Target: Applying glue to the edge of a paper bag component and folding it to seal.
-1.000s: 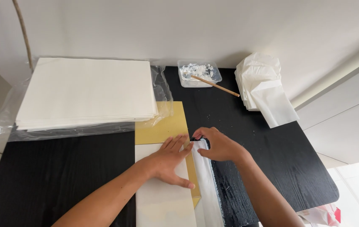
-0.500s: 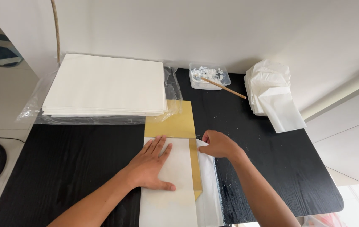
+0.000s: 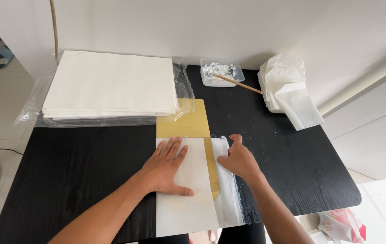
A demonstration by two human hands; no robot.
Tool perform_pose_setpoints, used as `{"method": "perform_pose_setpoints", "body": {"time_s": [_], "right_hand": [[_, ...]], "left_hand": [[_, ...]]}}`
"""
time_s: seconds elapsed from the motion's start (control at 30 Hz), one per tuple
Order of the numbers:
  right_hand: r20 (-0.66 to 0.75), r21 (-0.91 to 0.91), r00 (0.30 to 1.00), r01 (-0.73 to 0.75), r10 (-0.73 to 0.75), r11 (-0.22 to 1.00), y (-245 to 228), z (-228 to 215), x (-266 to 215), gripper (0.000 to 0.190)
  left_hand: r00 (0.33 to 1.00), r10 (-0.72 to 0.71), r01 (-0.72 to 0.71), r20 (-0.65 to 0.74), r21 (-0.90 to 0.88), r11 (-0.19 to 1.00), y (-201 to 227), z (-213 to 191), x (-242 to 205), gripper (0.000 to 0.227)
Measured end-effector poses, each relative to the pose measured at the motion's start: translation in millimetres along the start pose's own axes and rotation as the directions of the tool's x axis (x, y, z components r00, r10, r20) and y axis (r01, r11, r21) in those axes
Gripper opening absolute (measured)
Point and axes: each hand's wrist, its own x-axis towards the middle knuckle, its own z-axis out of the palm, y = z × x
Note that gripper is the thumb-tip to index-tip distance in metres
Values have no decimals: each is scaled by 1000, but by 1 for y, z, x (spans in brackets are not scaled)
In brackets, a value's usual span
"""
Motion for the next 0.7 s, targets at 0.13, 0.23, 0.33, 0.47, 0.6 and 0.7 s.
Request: {"method": "perform_pose_setpoints", "body": {"time_s": [0.13,0.23,0.33,0.47,0.6,0.7], "right_hand": [[-32,-17,999,-24,23,1000,-10,3,-2,85],[-63,7,998,-8,9,1000,-19,3,-7,79],[-88,2,996,12,-12,1000,-18,5,-3,80],[-109,44,994,-12,16,999,-20,6,-2,81],[-102,73,994,-36,44,997,-19,6,1,81],[-74,102,996,-51,58,994,-20,2,3,83]], "left_hand": [[1000,-6,6,-3,-3,1000,0,1,-2,133],[1000,0,0,-10,-17,1000,-1,3,0,135],[1000,10,-11,-22,-13,1000,-3,5,0,137],[1000,11,-11,-26,-1,1000,-3,5,-1,137],[999,23,-23,-34,-12,1000,-4,6,0,137],[999,25,-26,-36,-11,1000,-4,5,-1,136]]}}
